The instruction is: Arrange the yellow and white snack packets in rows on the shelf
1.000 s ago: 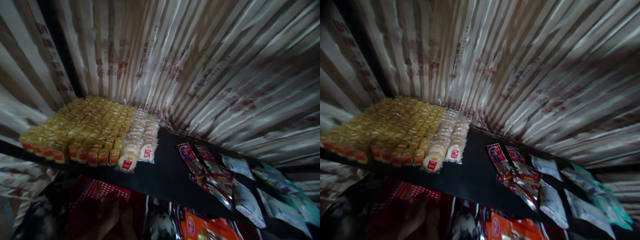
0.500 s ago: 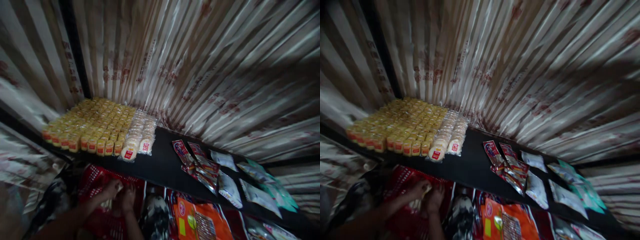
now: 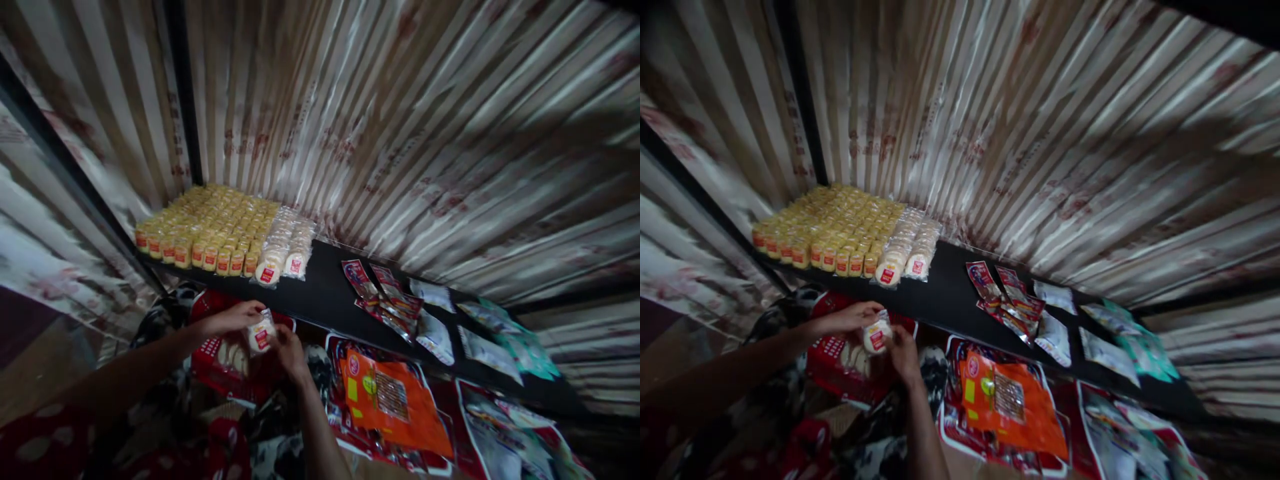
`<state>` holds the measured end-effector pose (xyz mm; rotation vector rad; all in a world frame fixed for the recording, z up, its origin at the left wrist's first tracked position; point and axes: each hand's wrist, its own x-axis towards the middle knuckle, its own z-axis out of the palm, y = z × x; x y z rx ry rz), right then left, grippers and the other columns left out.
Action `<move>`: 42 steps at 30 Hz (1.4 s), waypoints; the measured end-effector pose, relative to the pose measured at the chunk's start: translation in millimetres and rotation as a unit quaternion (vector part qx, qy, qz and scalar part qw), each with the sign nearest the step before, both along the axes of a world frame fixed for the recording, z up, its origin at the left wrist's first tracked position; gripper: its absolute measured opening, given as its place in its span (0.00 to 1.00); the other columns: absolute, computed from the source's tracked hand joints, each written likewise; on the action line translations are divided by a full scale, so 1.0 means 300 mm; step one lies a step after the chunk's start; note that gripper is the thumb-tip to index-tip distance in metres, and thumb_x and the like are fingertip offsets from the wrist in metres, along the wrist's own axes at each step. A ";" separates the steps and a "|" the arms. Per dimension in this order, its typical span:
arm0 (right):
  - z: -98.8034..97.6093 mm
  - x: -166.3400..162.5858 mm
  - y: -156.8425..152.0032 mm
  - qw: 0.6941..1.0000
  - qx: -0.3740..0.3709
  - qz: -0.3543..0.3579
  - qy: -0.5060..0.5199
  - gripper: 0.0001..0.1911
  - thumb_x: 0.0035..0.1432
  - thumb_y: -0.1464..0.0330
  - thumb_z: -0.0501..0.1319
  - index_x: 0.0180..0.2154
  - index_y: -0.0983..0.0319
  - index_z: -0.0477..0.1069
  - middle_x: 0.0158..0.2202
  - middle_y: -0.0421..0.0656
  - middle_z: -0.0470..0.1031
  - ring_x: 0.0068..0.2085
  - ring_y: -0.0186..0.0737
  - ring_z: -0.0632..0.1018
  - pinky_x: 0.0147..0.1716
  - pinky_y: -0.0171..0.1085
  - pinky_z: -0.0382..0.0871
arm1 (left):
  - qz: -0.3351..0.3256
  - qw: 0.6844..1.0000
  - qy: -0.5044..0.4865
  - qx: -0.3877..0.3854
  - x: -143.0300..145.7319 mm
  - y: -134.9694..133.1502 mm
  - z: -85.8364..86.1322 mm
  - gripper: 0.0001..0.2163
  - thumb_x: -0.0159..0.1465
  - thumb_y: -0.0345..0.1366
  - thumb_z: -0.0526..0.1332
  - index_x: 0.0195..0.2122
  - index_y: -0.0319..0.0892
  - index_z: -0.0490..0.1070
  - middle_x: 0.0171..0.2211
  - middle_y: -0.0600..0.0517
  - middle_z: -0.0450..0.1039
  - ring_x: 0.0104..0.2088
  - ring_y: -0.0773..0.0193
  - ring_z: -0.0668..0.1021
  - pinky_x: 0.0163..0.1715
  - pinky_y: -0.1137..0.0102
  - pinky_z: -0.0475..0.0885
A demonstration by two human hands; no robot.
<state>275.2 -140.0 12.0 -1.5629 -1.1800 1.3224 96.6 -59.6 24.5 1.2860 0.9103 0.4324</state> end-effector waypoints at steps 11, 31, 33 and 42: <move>0.102 0.072 0.006 0.991 0.047 -0.102 0.067 0.19 0.46 0.60 0.64 0.40 0.61 0.73 0.34 0.42 0.79 0.34 0.40 0.77 0.37 0.37 0.70 | 0.123 0.976 0.056 0.171 0.159 0.002 0.063 0.06 0.55 0.34 0.58 0.32 0.38 0.71 0.28 0.53 0.74 0.30 0.65 0.74 0.30 0.73 0.68; 0.043 0.203 0.386 0.967 0.123 -0.207 -0.087 0.20 0.47 0.56 0.59 0.36 0.64 0.76 0.33 0.45 0.80 0.33 0.41 0.77 0.34 0.35 0.68 | 0.194 0.889 0.119 0.398 0.370 0.044 0.042 0.28 0.57 0.23 0.50 0.61 0.37 0.57 0.65 0.40 0.52 0.66 0.55 0.54 0.64 0.56 0.54; 0.040 0.204 0.412 0.965 0.122 -0.199 -0.118 0.20 0.49 0.56 0.58 0.36 0.64 0.77 0.32 0.45 0.80 0.33 0.41 0.77 0.34 0.35 0.68 | 0.157 0.900 0.146 0.379 0.381 0.049 0.049 0.27 0.57 0.22 0.50 0.60 0.36 0.59 0.65 0.39 0.51 0.65 0.55 0.56 0.64 0.56 0.54; 0.044 0.179 0.452 0.930 0.110 -0.205 -0.285 0.22 0.53 0.58 0.56 0.43 0.64 0.75 0.40 0.50 0.77 0.40 0.45 0.76 0.41 0.38 0.66 | 0.124 0.914 0.196 0.332 0.412 0.082 0.019 0.29 0.55 0.21 0.50 0.60 0.34 0.58 0.66 0.39 0.49 0.66 0.54 0.53 0.64 0.57 0.55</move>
